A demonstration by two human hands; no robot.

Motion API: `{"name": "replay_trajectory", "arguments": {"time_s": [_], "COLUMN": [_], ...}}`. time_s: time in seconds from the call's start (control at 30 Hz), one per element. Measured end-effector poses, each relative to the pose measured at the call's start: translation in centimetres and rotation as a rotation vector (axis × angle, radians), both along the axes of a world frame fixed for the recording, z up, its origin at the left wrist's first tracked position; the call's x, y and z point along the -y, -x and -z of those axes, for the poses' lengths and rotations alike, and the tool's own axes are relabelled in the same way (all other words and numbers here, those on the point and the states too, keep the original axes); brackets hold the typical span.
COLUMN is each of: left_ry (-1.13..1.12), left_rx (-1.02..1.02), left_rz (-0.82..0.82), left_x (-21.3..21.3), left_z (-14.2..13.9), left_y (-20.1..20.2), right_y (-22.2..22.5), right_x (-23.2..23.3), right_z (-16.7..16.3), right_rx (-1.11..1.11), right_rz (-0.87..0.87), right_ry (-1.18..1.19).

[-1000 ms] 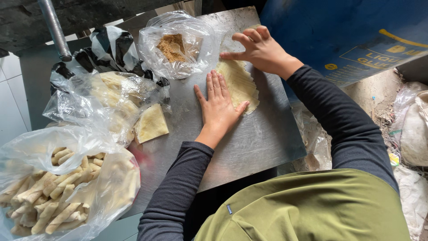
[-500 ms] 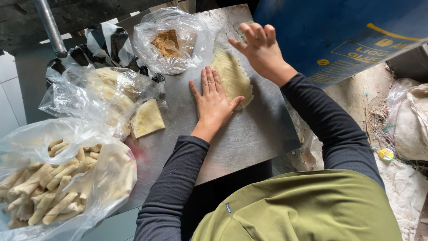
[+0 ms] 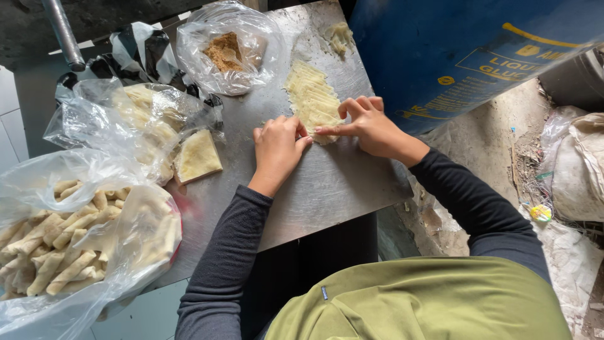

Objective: The person sits at a metal table and rolls thin pieces of dough by hand into tight cylinders, placing each finished roll into a large plastic bag filled with similar rolls. They occasionally press and flatten a dough sheet on the table before tearing off pieces to roll.

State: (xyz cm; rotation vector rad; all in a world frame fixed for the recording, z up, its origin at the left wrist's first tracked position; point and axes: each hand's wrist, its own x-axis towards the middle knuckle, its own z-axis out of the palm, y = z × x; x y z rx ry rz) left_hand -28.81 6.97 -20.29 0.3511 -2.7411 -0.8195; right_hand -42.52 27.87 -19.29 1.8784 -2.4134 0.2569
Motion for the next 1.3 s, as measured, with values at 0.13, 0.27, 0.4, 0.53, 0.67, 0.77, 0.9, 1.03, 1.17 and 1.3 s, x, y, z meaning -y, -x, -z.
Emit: {"name": "replay_trajectory", "arguments": {"time_s": [0.13, 0.27, 0.4, 0.53, 0.67, 0.77, 0.9, 1.03, 1.17, 1.3], "left_ry": [-0.033, 0.014, 0.041, -0.099, -0.475, -0.44, -0.525, -0.523, -0.437, -0.419], "left_rx": [0.03, 0.024, 0.009, -0.053, 0.024, 0.008, -0.028, -0.019, -0.04, -0.088], "left_rz": [-0.037, -0.09, -0.024, 0.018, 0.057, 0.074, 0.015, -0.072, -0.171, -0.225], "left_x": [0.0, -0.6, -1.5, -0.9, 1.6, 3.4, 4.0, 3.4, 3.2, 3.2], "left_z": [0.5, 1.1, 1.3, 0.8, -0.2, -0.6, -1.5, -3.2, -4.5, -4.9], "left_y": [0.3, 0.1, -0.1, -0.4, -1.0, -2.5, -5.2, -7.3, -9.3, -10.1], "right_y": [-1.0, -2.1, -1.9, -2.5, -3.4, -3.7, -4.1, -3.7, -3.5, -3.0], "right_x": [-2.0, -3.0, -3.4, -2.6, -1.3, 0.2, 4.3, 10.8, 16.5, 20.0], "right_z": [-1.0, -1.5, -2.6, -3.2, -3.8, -4.8, -6.3, -7.4, -7.2, -6.2], "right_rx": [-0.655, -0.97, -0.633, 0.074, 0.569, 0.436, 0.399, 0.374, 0.323, 0.365], "right_rz": [0.0, -0.053, -0.007, 0.297, 0.323, 0.254, 0.15, 0.141, 0.336, 0.449], "right_ry": [-0.046, -0.174, -0.08, 0.203, 0.43, 0.475, 0.563, 0.593, 0.524, 0.493]}}
